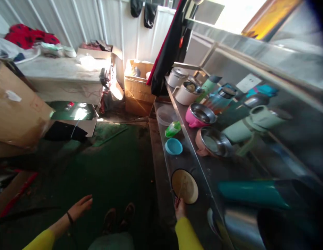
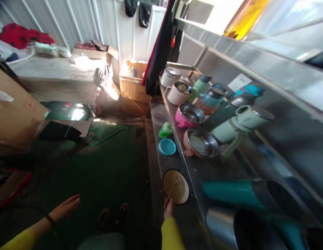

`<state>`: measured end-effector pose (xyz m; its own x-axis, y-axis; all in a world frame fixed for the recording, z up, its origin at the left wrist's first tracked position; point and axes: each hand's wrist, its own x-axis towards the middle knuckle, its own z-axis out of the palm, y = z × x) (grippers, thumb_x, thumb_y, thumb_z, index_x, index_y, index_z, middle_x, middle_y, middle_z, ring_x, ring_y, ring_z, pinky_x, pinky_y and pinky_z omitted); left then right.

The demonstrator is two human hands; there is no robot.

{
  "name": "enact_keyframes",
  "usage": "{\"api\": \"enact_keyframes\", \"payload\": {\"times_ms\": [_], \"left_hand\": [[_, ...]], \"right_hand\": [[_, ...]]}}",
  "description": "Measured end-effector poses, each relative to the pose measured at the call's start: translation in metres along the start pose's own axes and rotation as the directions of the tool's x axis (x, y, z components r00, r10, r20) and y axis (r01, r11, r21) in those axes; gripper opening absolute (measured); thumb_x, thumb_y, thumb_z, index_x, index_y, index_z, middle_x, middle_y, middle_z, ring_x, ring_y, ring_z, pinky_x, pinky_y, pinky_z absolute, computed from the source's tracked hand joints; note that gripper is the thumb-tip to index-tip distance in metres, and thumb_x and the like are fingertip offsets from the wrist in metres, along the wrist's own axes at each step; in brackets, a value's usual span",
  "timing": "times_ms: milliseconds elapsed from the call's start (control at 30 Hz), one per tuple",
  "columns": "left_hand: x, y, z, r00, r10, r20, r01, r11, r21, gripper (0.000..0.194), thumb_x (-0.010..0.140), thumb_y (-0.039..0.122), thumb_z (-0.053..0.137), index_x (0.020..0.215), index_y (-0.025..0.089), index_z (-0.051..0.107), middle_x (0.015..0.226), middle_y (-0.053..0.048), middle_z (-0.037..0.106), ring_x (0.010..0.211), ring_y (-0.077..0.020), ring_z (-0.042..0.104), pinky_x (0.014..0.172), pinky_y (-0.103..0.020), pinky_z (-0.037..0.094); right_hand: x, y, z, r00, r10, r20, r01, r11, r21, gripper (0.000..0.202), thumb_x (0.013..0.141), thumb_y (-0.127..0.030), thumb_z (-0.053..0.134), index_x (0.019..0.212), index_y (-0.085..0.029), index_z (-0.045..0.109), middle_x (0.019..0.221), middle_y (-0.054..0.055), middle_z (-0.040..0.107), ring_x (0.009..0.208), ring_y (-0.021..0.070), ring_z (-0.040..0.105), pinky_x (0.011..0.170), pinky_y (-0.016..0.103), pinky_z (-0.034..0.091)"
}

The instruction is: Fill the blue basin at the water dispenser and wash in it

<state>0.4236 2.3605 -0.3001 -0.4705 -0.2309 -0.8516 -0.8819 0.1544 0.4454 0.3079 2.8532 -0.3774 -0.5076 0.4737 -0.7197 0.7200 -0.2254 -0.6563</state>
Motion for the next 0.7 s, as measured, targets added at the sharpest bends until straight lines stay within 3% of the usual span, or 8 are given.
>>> {"api": "enact_keyframes", "payload": {"times_ms": [67, 167, 267, 400, 533, 600, 700], "left_hand": [[0.004, -0.008, 0.005, 0.999, -0.002, -0.037, 0.002, 1.0, 0.008, 0.094, 0.056, 0.076, 0.044, 0.126, 0.014, 0.043, 0.123, -0.018, 0.057, 0.11, -0.0322, 0.057, 0.092, -0.046, 0.043], [0.002, -0.016, 0.005, 0.998, 0.067, -0.001, -0.067, 0.998, 0.001, 0.086, 0.054, 0.074, 0.053, 0.117, 0.015, 0.052, 0.116, -0.015, 0.062, 0.11, -0.0301, 0.057, 0.094, -0.037, 0.045], [-0.008, -0.016, -0.005, 0.992, 0.12, -0.029, -0.12, 0.993, 0.012, 0.08, 0.053, 0.075, 0.055, 0.111, 0.019, 0.057, 0.115, -0.01, 0.064, 0.114, -0.0295, 0.054, 0.095, -0.034, 0.045], [-0.024, -0.005, -0.027, 0.997, 0.067, -0.033, -0.066, 0.998, 0.023, 0.081, 0.058, 0.073, 0.051, 0.119, 0.02, 0.053, 0.121, -0.01, 0.06, 0.111, -0.0298, 0.056, 0.09, -0.036, 0.048], [-0.031, 0.008, -0.057, 0.997, 0.055, -0.06, -0.049, 0.994, 0.099, 0.08, 0.063, 0.068, 0.047, 0.124, 0.018, 0.046, 0.12, -0.012, 0.061, 0.109, -0.0284, 0.058, 0.088, -0.04, 0.049], [-0.029, 0.016, -0.076, 0.995, 0.095, -0.038, -0.089, 0.987, 0.135, 0.078, 0.066, 0.068, 0.044, 0.126, 0.018, 0.044, 0.122, -0.012, 0.059, 0.111, -0.0266, 0.057, 0.087, -0.038, 0.049], [-0.017, 0.033, -0.106, 0.981, 0.185, 0.053, -0.191, 0.968, 0.166, 0.074, 0.072, 0.065, 0.04, 0.129, 0.019, 0.04, 0.128, -0.011, 0.055, 0.114, -0.0238, 0.055, 0.088, -0.035, 0.048]], "right_hand": [[0.016, 0.005, 0.005, 0.995, 0.067, -0.075, -0.062, 0.996, 0.066, 0.018, 0.071, -0.035, 0.04, 0.061, -0.02, 0.039, 0.043, -0.008, 0.042, 0.034, 0.0072, 0.036, 0.038, 0.019, 0.029], [0.033, 0.009, 0.01, 0.985, 0.134, -0.113, -0.116, 0.981, 0.154, 0.013, 0.07, -0.029, 0.042, 0.062, -0.02, 0.041, 0.044, -0.008, 0.045, 0.034, 0.0064, 0.038, 0.038, 0.018, 0.031], [0.041, 0.008, 0.013, 0.982, 0.162, -0.101, -0.136, 0.965, 0.225, 0.011, 0.073, -0.024, 0.041, 0.062, -0.02, 0.043, 0.046, -0.007, 0.046, 0.034, 0.0055, 0.04, 0.037, 0.016, 0.033], [0.037, 0.003, 0.011, 0.986, 0.164, -0.016, -0.153, 0.944, 0.294, 0.019, 0.08, -0.024, 0.035, 0.066, -0.02, 0.047, 0.05, -0.006, 0.051, 0.039, 0.0052, 0.048, 0.04, 0.015, 0.038], [0.007, 0.004, 0.006, 0.981, 0.165, 0.106, -0.189, 0.938, 0.291, 0.034, 0.085, -0.032, 0.028, 0.065, -0.02, 0.052, 0.057, -0.002, 0.059, 0.051, 0.0065, 0.058, 0.047, 0.016, 0.044], [-0.02, 0.014, 0.004, 0.974, 0.162, 0.155, -0.197, 0.949, 0.246, 0.031, 0.083, -0.034, 0.035, 0.063, -0.019, 0.054, 0.06, 0.0, 0.063, 0.056, 0.0082, 0.061, 0.048, 0.017, 0.045], [-0.07, 0.043, 0.003, 0.973, 0.139, 0.186, -0.164, 0.978, 0.131, 0.017, 0.068, -0.033, 0.056, 0.059, -0.019, 0.059, 0.059, 0.001, 0.065, 0.054, 0.0114, 0.061, 0.044, 0.018, 0.041]]}}
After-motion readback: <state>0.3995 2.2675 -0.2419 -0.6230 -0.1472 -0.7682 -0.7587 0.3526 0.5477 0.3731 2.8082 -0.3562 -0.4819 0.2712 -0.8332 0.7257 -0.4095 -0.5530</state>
